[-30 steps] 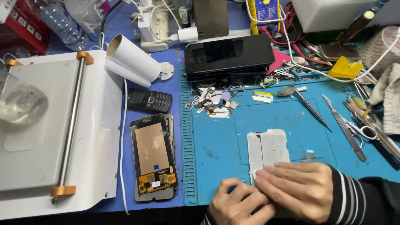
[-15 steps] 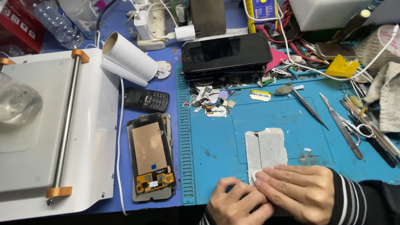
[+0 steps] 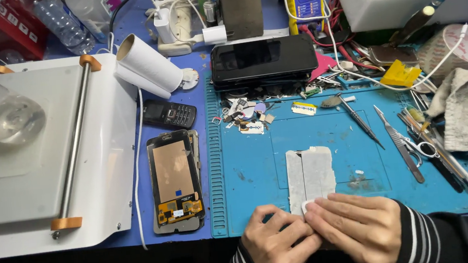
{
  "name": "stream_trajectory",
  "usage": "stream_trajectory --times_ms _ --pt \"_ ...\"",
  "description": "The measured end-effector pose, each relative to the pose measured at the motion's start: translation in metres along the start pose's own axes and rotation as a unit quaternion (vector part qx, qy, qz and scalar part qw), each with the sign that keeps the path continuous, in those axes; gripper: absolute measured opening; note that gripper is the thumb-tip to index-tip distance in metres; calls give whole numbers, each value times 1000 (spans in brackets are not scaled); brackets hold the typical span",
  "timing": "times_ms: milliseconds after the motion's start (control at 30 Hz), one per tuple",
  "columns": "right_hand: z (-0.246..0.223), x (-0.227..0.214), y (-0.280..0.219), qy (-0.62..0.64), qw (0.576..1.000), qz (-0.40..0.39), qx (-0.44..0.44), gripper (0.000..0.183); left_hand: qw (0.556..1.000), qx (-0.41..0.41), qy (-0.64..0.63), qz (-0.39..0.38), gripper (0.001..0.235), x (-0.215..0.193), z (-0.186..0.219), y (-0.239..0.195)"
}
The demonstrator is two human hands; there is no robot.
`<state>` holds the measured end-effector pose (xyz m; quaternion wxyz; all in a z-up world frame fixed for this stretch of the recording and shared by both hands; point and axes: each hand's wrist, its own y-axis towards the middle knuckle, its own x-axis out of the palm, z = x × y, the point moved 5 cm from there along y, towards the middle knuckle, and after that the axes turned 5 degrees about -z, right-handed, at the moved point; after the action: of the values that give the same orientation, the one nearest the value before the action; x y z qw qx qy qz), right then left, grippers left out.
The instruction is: Cleaning and preparing a mobile phone screen for remanufacturing using a cleaning pad and tweezers.
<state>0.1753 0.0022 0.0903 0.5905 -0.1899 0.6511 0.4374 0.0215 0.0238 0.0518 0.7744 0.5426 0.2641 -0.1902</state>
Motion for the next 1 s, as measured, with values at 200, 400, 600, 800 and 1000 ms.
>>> stream_trajectory --times_ms 200,400,600,800,1000 --pt "4 -4 3 -48 999 -3 23 30 1000 -15 -4 -11 9 -4 0 6" --pt "14 -4 -5 -63 997 -19 44 28 999 -23 -3 -25 8 1 2 2" --pt "21 -5 -7 -65 996 -37 43 27 1000 -17 3 -26 10 -2 1 8" --pt "16 -3 -7 -44 998 -34 35 27 999 -24 14 -21 6 1 1 7" --pt "2 -6 -7 -4 999 -18 36 28 999 -19 -15 -41 9 0 0 6"
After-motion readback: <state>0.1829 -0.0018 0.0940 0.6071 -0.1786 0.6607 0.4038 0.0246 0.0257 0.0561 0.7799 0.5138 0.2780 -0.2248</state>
